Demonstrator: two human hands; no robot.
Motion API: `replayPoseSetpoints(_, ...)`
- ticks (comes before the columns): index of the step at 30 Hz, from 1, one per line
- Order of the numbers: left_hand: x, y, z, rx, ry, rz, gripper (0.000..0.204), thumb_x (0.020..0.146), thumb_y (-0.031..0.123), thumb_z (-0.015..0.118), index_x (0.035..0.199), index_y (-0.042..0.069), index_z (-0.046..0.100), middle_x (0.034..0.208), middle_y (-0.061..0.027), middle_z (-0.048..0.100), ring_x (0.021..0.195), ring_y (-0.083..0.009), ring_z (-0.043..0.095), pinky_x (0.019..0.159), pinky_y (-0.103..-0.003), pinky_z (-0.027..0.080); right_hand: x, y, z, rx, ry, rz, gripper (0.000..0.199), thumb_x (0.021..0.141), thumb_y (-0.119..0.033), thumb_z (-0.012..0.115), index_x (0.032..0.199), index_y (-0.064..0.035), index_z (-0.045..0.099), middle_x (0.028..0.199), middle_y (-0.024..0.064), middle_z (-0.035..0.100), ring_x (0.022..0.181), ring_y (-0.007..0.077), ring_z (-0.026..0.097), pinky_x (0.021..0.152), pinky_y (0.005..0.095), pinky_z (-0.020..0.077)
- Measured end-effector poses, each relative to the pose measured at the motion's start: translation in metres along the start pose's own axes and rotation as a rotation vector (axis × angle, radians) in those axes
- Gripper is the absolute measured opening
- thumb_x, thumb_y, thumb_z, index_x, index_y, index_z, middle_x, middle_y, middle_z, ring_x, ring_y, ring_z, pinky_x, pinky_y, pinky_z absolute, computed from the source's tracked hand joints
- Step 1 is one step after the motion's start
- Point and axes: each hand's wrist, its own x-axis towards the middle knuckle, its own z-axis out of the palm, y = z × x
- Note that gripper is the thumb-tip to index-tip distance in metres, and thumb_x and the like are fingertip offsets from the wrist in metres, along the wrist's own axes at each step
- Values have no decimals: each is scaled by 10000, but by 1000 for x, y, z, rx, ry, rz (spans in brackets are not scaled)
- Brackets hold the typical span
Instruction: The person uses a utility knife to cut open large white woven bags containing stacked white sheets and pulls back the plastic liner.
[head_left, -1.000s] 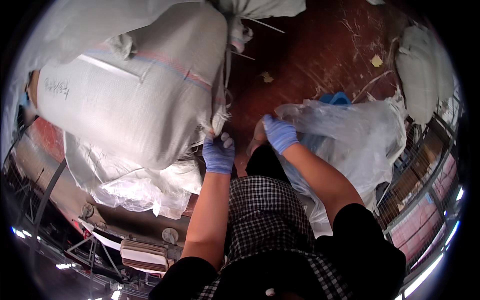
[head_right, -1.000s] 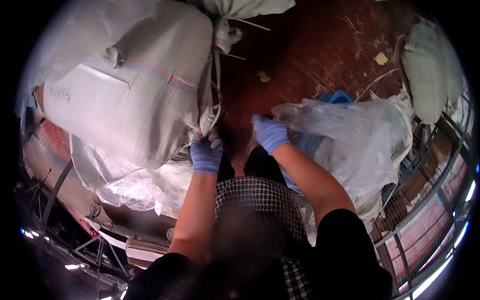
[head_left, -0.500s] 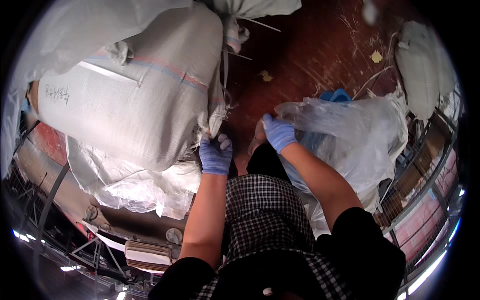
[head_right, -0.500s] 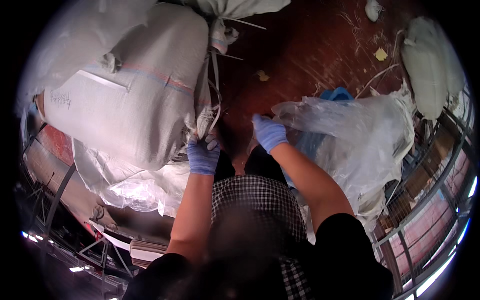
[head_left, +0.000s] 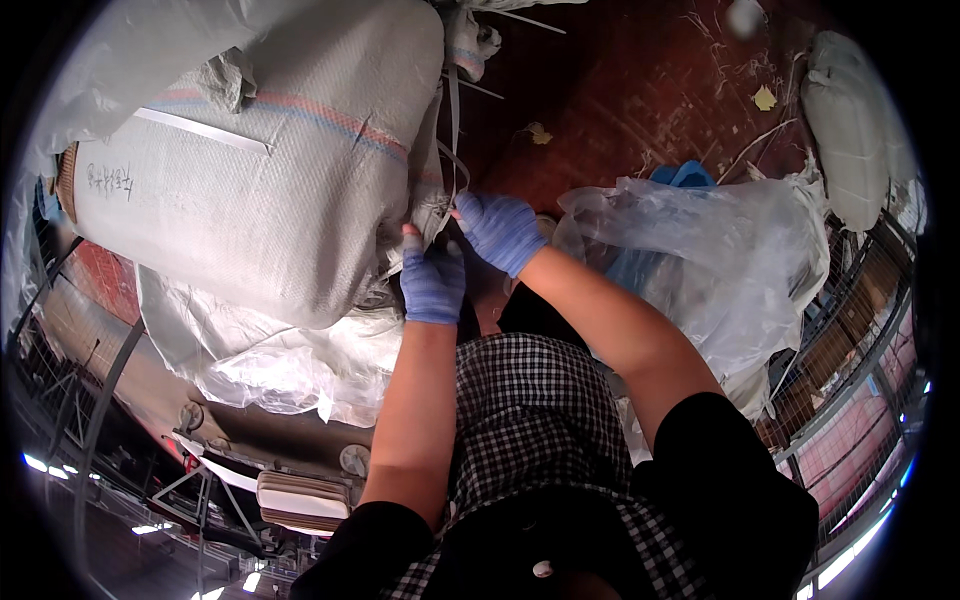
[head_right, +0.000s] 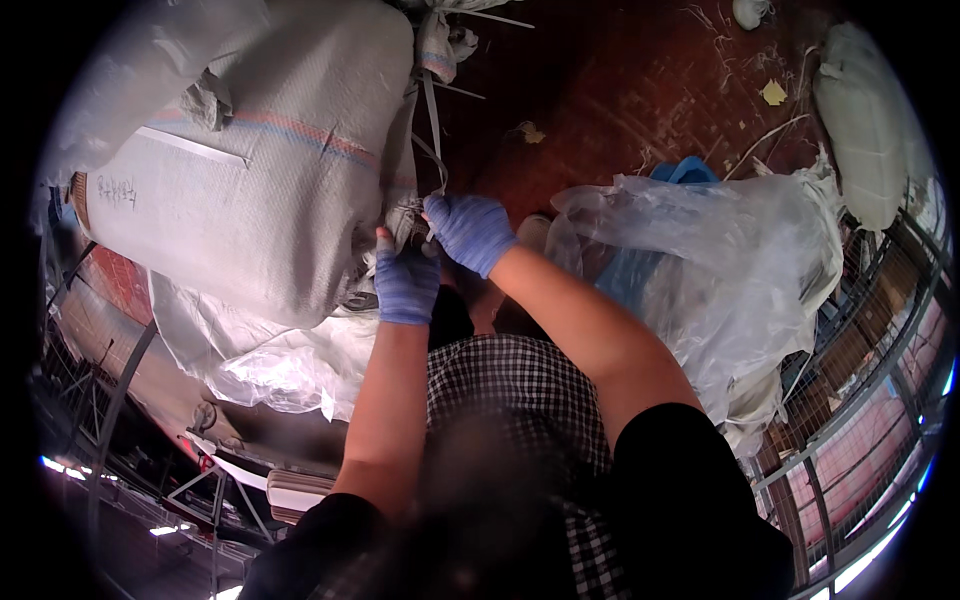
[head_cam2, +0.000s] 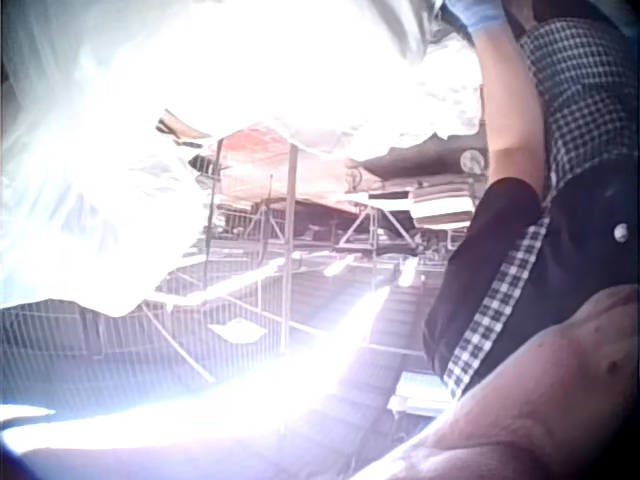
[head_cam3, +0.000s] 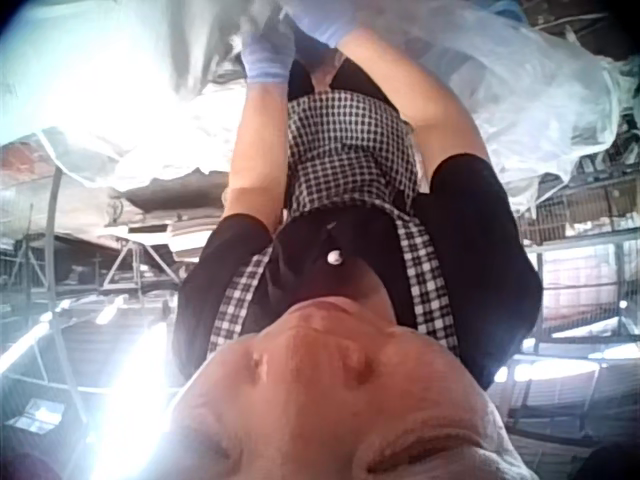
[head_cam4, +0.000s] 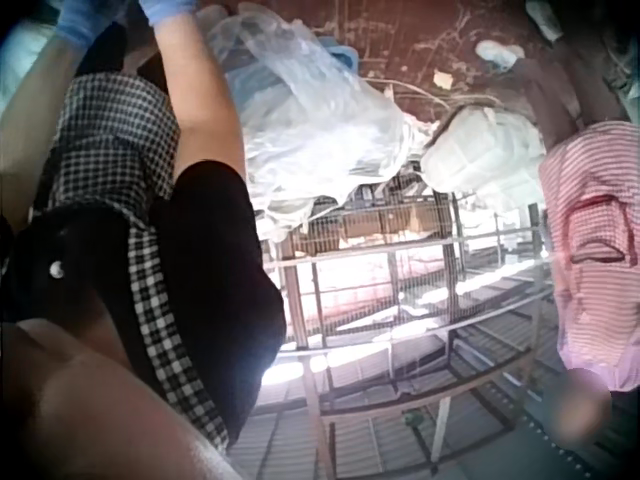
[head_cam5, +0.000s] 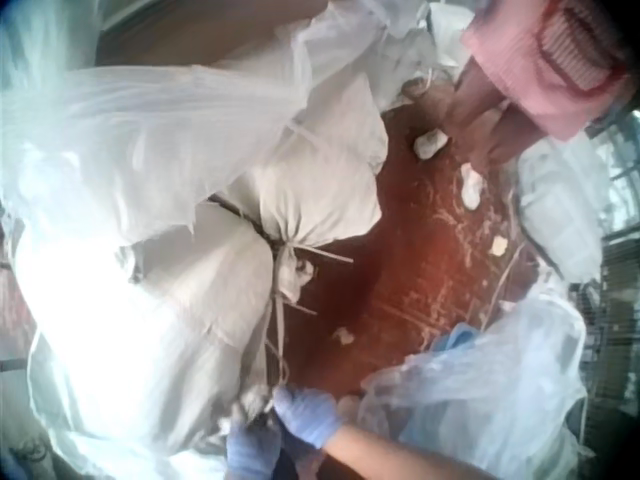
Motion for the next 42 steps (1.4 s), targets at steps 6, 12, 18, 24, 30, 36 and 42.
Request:
replayPoseSetpoints(6,3,-8,-11,-5,36,-16,245,916,335,446,941,100,513,613,24,453,476,-98,367,409,-217,303,3,-8,0,-8,-165,17,181,871,-257,443,864,-88,507,749,120,620,652,321,614,540,441,473)
replayPoseSetpoints(12,-12,1,-2,-107,-55,-123,231,903,342,446,771,157,492,483,67,209,418,-73,218,369,-212,219,-39,62,34,-125,-541,226,287,876,-258,427,1088,-83,509,870,158,622,797,344,618,668,429,495)
replayPoseSetpoints(18,-33,2,24,-55,194,-111,242,857,264,554,1015,79,553,683,5,542,594,-121,478,502,-183,386,-47,42,6,-109,-116,174,178,866,-273,477,904,-102,510,690,97,617,571,304,597,540,439,461)
replayPoseSetpoints(24,-6,12,-5,-59,-48,90,171,868,174,534,973,40,549,908,-59,596,656,-116,510,498,-194,395,-7,0,-8,20,-73,24,169,863,-254,475,862,-87,500,688,129,612,601,310,608,499,422,459)
replayPoseSetpoints(30,4,1,15,76,228,14,203,892,310,480,814,129,528,648,16,510,403,-74,315,325,-202,227,-22,6,6,95,-13,48,168,847,-257,500,854,-90,494,695,122,611,637,309,613,514,428,469)
replayPoseSetpoints(36,3,-8,22,105,285,-73,257,889,351,449,727,158,503,522,48,410,363,-77,264,327,-204,218,-3,-1,-9,-52,-229,-15,179,812,-216,507,950,-102,496,775,108,627,684,298,628,529,423,488)
replayPoseSetpoints(42,9,-7,-5,1,239,-68,268,894,332,439,707,150,498,494,56,306,374,-66,236,330,-201,201,-38,73,37,-244,-527,126,240,863,-207,424,1067,-120,516,846,106,644,743,293,643,548,427,495)
